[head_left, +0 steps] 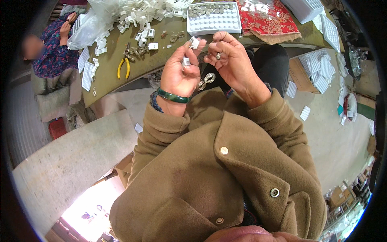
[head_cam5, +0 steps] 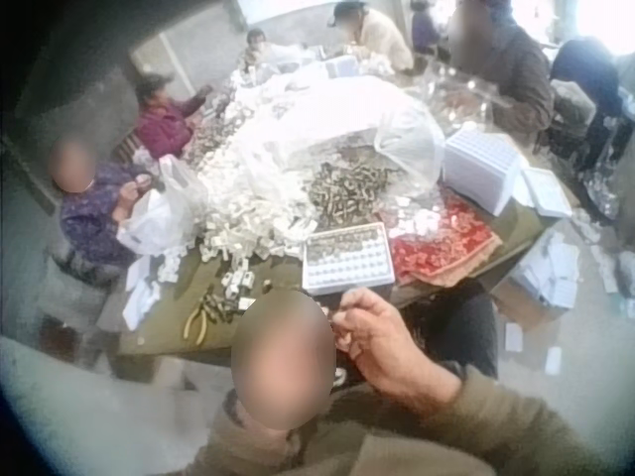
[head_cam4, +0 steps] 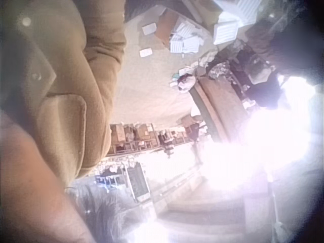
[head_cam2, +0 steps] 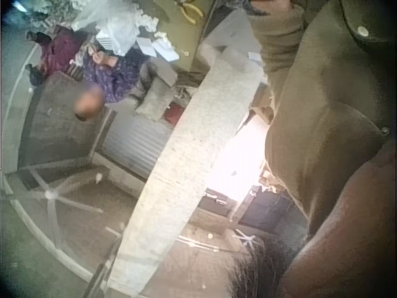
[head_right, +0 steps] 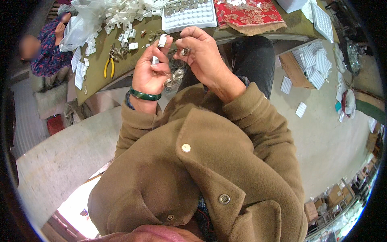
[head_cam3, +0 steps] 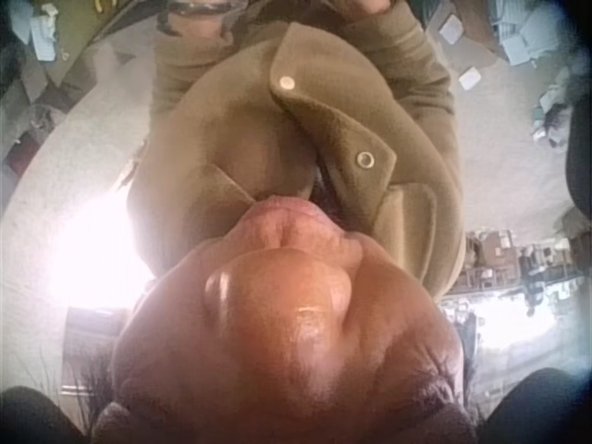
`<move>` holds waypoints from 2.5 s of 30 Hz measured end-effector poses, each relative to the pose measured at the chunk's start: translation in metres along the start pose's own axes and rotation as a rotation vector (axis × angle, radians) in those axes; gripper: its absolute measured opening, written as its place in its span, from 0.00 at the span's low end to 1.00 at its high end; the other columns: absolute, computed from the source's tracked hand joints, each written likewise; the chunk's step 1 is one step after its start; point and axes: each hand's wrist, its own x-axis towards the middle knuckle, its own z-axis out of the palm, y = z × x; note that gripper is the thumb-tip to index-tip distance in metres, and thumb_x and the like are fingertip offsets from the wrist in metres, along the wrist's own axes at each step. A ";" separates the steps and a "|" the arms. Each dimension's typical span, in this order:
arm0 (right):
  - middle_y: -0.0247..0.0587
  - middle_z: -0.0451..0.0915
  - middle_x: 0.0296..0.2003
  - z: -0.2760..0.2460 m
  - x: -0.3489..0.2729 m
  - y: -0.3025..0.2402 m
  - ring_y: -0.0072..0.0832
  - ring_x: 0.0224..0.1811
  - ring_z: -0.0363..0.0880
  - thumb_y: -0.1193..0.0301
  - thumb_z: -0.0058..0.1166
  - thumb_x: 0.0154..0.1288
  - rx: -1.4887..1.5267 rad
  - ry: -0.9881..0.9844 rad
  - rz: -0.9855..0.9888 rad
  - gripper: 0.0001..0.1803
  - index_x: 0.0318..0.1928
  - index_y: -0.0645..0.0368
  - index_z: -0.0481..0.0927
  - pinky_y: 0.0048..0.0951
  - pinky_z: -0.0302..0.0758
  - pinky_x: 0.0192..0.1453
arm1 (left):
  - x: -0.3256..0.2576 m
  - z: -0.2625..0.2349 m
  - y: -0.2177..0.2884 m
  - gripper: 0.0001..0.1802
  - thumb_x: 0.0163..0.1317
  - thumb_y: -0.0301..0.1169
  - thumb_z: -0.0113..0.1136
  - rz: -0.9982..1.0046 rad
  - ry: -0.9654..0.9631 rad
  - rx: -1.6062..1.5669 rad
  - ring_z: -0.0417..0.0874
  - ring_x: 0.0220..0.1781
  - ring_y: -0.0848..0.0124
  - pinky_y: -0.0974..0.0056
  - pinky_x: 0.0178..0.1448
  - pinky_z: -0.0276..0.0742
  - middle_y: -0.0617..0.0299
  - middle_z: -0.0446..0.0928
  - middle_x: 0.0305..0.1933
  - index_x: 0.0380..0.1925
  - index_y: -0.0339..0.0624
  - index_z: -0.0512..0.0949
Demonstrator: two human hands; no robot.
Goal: The person assembles small keychains by hand at a cluttered worktable. They repeatedly pick a small metal ring, attach it to a white plastic tag, and place the finished unit into a white tray. The process is repeated continuously throughout the clip.
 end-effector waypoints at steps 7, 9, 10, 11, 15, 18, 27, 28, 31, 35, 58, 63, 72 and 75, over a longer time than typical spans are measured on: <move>0.27 0.76 0.31 -0.007 -0.003 -0.016 0.13 0.33 0.72 0.79 0.57 0.64 -0.728 0.056 -0.277 0.04 0.38 0.62 0.77 0.17 0.71 0.39 | 0.014 0.002 0.000 0.14 0.70 0.33 0.55 -0.044 0.077 0.084 0.85 0.47 0.78 0.82 0.24 0.74 0.59 0.80 0.53 0.53 0.41 0.75; 0.28 0.78 0.36 -0.012 -0.006 -0.024 0.12 0.37 0.73 0.79 0.57 0.65 -0.939 0.078 -0.360 0.04 0.41 0.64 0.78 0.17 0.71 0.43 | 0.020 0.001 -0.001 0.14 0.71 0.36 0.55 -0.008 0.104 0.191 0.85 0.48 0.77 0.82 0.28 0.76 0.59 0.81 0.52 0.52 0.42 0.76; 0.29 0.78 0.36 -0.015 -0.003 -0.032 0.12 0.37 0.73 0.79 0.56 0.66 -0.994 0.116 -0.397 0.05 0.41 0.64 0.78 0.17 0.72 0.43 | 0.023 0.001 -0.001 0.15 0.71 0.36 0.55 0.030 0.071 0.253 0.85 0.48 0.77 0.82 0.29 0.76 0.59 0.81 0.52 0.52 0.41 0.76; 0.29 0.78 0.37 -0.018 0.000 -0.040 0.13 0.37 0.73 0.79 0.56 0.66 -1.043 0.141 -0.439 0.05 0.42 0.64 0.78 0.18 0.72 0.43 | 0.025 0.001 0.000 0.15 0.71 0.36 0.55 0.066 0.076 0.312 0.85 0.48 0.76 0.82 0.30 0.77 0.59 0.81 0.52 0.52 0.41 0.76; 0.30 0.79 0.32 -0.026 0.027 -0.075 0.14 0.33 0.75 0.76 0.54 0.69 -1.286 0.203 -0.592 0.06 0.43 0.64 0.81 0.19 0.72 0.38 | 0.029 -0.002 0.003 0.14 0.70 0.34 0.56 0.139 0.022 0.440 0.83 0.49 0.76 0.77 0.40 0.81 0.61 0.81 0.50 0.52 0.40 0.77; 0.38 0.80 0.32 -0.028 0.056 -0.090 0.29 0.31 0.79 0.74 0.56 0.66 -1.661 0.172 -0.797 0.08 0.42 0.61 0.84 0.28 0.74 0.37 | 0.031 -0.002 0.002 0.15 0.69 0.30 0.56 0.171 -0.001 0.531 0.82 0.47 0.77 0.75 0.42 0.82 0.62 0.81 0.49 0.54 0.39 0.76; 0.40 0.82 0.44 -0.028 0.085 -0.086 0.42 0.48 0.80 0.75 0.59 0.57 -1.981 0.048 -1.072 0.15 0.47 0.57 0.83 0.39 0.77 0.50 | 0.039 0.003 -0.010 0.10 0.68 0.28 0.55 0.192 -0.064 0.704 0.82 0.42 0.78 0.74 0.38 0.78 0.60 0.83 0.44 0.47 0.39 0.77; 0.41 0.82 0.45 -0.026 0.086 -0.085 0.43 0.49 0.80 0.74 0.59 0.58 -1.970 0.015 -1.092 0.16 0.48 0.58 0.82 0.40 0.76 0.52 | 0.039 0.003 -0.010 0.10 0.68 0.28 0.55 0.169 -0.060 0.698 0.82 0.42 0.78 0.74 0.38 0.78 0.60 0.83 0.44 0.47 0.39 0.77; 0.50 0.76 0.57 -0.021 0.083 -0.072 0.47 0.63 0.71 0.63 0.56 0.64 -2.090 -0.125 -0.964 0.24 0.58 0.60 0.75 0.44 0.67 0.66 | 0.040 0.003 -0.010 0.12 0.68 0.30 0.56 0.198 -0.058 0.672 0.83 0.42 0.77 0.75 0.37 0.78 0.57 0.83 0.45 0.48 0.36 0.76; 0.53 0.71 0.62 -0.016 0.078 -0.061 0.48 0.68 0.65 0.57 0.53 0.67 -2.210 -0.144 -0.877 0.29 0.62 0.63 0.70 0.47 0.61 0.71 | 0.042 0.000 -0.009 0.14 0.69 0.31 0.57 0.266 -0.036 0.665 0.84 0.42 0.76 0.75 0.36 0.79 0.56 0.83 0.46 0.49 0.35 0.76; 0.49 0.81 0.51 -0.021 0.061 -0.062 0.42 0.54 0.80 0.78 0.56 0.62 -1.673 0.077 -0.995 0.17 0.52 0.58 0.79 0.39 0.75 0.58 | 0.032 0.002 0.000 0.12 0.68 0.34 0.59 0.153 0.044 0.595 0.83 0.41 0.79 0.76 0.36 0.79 0.59 0.83 0.45 0.47 0.41 0.77; 0.45 0.81 0.34 -0.026 0.053 -0.081 0.37 0.36 0.81 0.75 0.58 0.62 -1.503 0.292 -0.741 0.07 0.41 0.60 0.83 0.33 0.76 0.41 | 0.033 0.007 -0.001 0.12 0.70 0.35 0.58 0.092 0.028 0.638 0.84 0.41 0.77 0.75 0.35 0.79 0.59 0.83 0.45 0.47 0.41 0.75; 0.41 0.79 0.31 -0.026 0.054 -0.079 0.38 0.32 0.78 0.76 0.60 0.60 -1.896 0.075 -0.798 0.05 0.38 0.60 0.83 0.31 0.75 0.36 | 0.038 0.017 0.002 0.14 0.70 0.32 0.55 0.054 0.018 0.658 0.85 0.46 0.74 0.75 0.39 0.82 0.54 0.82 0.50 0.52 0.37 0.74; 0.41 0.79 0.32 -0.026 0.051 -0.080 0.39 0.33 0.79 0.77 0.59 0.59 -1.899 0.082 -0.805 0.06 0.38 0.60 0.82 0.33 0.75 0.37 | 0.039 0.019 0.004 0.15 0.71 0.30 0.53 0.053 0.017 0.677 0.85 0.47 0.74 0.75 0.40 0.84 0.52 0.81 0.52 0.54 0.36 0.74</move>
